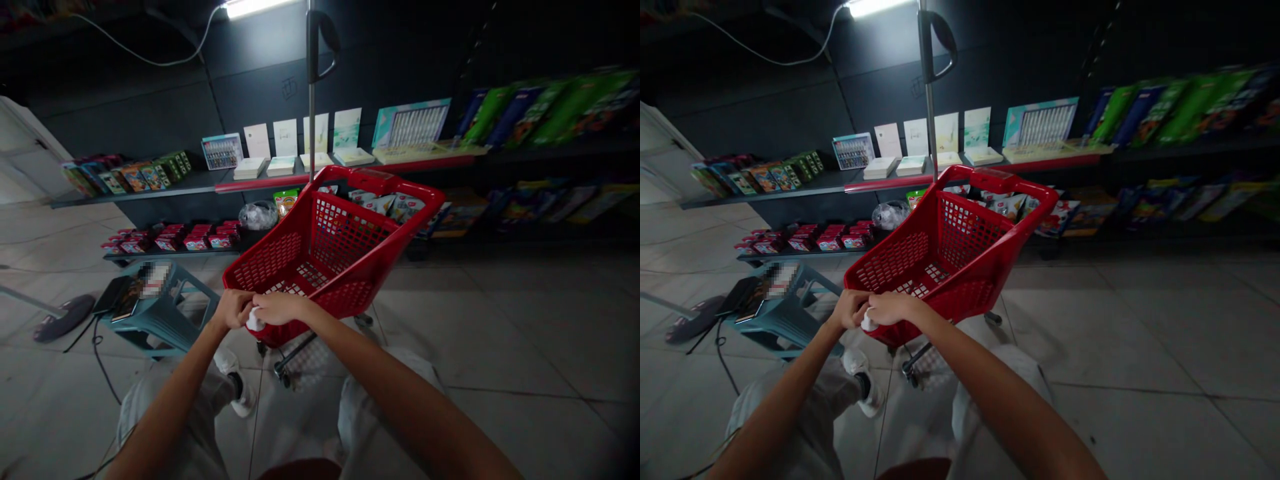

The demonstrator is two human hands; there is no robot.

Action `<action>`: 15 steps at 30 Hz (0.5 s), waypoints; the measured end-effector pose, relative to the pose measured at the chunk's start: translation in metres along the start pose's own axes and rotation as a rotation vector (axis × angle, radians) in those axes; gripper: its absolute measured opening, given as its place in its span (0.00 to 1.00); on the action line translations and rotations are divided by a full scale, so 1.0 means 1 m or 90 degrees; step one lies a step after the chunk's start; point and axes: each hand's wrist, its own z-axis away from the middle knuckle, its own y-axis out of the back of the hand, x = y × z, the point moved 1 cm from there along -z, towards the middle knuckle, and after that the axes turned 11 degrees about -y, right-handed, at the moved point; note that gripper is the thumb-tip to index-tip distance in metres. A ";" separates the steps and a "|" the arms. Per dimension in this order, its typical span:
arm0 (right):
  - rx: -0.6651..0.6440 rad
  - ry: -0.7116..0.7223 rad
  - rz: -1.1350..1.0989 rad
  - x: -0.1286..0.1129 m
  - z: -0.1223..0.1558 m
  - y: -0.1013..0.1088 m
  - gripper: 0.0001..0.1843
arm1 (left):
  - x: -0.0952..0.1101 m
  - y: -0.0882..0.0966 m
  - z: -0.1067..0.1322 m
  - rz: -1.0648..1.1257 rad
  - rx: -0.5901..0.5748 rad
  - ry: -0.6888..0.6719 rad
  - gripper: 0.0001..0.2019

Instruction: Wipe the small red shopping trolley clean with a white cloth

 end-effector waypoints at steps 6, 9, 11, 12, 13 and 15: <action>0.149 -0.095 0.062 0.015 0.008 0.001 0.21 | -0.027 0.005 0.005 -0.006 0.023 0.019 0.16; 0.223 -0.213 0.079 0.049 0.023 0.018 0.20 | -0.039 0.010 0.009 -0.018 0.067 0.064 0.17; 0.285 -0.270 0.076 0.077 0.035 0.031 0.18 | -0.047 0.015 0.010 -0.026 0.081 0.072 0.17; 0.330 -0.281 0.068 0.091 0.042 0.037 0.17 | -0.051 0.017 0.010 -0.032 0.087 0.076 0.17; 0.388 -0.282 0.053 0.105 0.049 0.042 0.15 | -0.054 0.020 0.009 -0.042 0.096 0.087 0.17; 0.532 -0.266 -0.003 0.130 0.063 0.050 0.12 | -0.055 0.026 0.006 -0.065 0.130 0.128 0.16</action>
